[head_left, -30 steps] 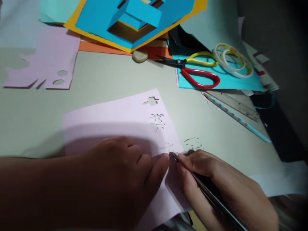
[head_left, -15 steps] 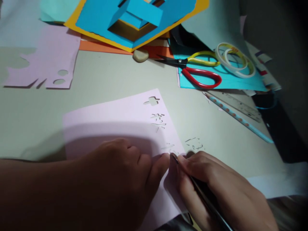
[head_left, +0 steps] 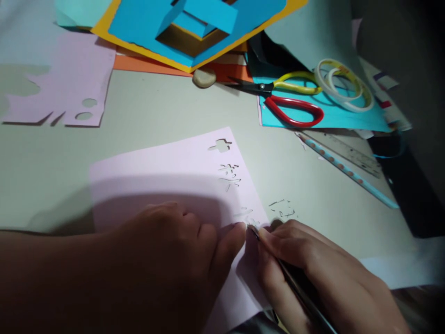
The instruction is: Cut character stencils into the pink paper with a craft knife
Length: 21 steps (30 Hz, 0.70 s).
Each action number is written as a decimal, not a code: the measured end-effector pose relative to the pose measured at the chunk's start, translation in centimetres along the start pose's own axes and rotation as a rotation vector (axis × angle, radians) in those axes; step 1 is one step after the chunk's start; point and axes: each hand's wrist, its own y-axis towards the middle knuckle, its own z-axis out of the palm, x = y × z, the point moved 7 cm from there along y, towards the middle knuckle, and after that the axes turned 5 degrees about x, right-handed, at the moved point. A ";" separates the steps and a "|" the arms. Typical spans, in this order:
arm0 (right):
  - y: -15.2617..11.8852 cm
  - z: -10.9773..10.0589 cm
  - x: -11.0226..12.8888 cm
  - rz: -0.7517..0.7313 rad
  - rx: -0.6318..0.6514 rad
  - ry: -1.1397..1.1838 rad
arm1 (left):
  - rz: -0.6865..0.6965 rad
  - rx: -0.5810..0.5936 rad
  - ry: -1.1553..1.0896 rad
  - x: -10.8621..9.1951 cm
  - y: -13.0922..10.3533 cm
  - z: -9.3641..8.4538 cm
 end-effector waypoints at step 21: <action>0.2 -0.5 -1.9 0.224 0.016 0.171 | 0.062 -0.007 0.032 0.0 0.4 -0.6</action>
